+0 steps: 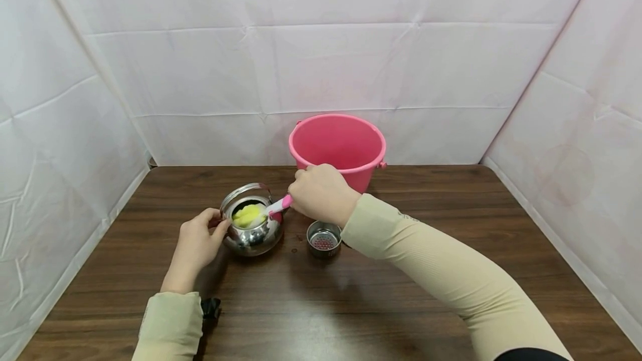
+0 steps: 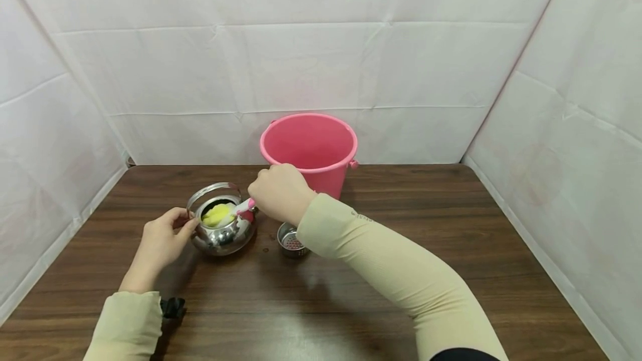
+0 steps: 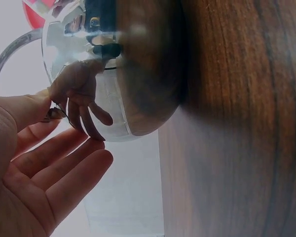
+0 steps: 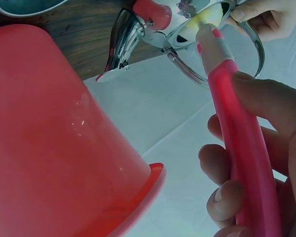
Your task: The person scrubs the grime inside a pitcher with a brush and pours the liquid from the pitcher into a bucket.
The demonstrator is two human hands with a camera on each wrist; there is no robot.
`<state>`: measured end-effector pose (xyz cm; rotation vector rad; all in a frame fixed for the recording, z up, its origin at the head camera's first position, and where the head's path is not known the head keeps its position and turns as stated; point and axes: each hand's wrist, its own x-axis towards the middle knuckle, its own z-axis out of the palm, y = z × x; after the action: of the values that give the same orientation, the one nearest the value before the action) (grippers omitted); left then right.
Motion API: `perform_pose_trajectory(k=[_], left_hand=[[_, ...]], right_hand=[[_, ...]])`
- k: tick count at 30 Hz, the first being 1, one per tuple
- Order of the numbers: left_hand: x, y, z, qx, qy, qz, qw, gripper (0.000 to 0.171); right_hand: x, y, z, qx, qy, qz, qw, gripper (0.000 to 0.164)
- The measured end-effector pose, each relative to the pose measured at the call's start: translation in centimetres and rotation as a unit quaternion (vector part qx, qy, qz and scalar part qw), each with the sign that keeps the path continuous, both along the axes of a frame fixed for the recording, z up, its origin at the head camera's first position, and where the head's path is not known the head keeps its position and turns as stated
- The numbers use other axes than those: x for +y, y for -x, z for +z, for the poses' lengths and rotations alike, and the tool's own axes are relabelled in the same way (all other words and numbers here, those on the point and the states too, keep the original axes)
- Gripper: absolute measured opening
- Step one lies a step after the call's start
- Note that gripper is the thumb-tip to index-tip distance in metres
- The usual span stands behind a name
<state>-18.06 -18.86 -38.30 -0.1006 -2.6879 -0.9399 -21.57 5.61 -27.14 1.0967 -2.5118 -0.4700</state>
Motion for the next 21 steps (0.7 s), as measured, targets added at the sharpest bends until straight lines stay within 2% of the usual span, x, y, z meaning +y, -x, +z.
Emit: perform_pose_trajectory(k=[9,16,21], left_hand=[[0.01,-0.02,0.08,-0.010,-0.003,0.007,0.9999,0.027],[0.04,-0.01,-0.38,-0.007,-0.006,0.002,1.0000,0.024],[0.05,-0.06,-0.28,-0.013,-0.007,-0.006,0.9999,0.025]], right_hand=[[-0.19,0.43,0.04,-0.019,0.003,-0.026,0.999,0.019],[-0.22,0.70,-0.21,-0.022,-0.003,-0.040,0.999,0.017],[-0.12,0.97,-0.25,-0.028,-0.007,-0.049,0.998,0.018]])
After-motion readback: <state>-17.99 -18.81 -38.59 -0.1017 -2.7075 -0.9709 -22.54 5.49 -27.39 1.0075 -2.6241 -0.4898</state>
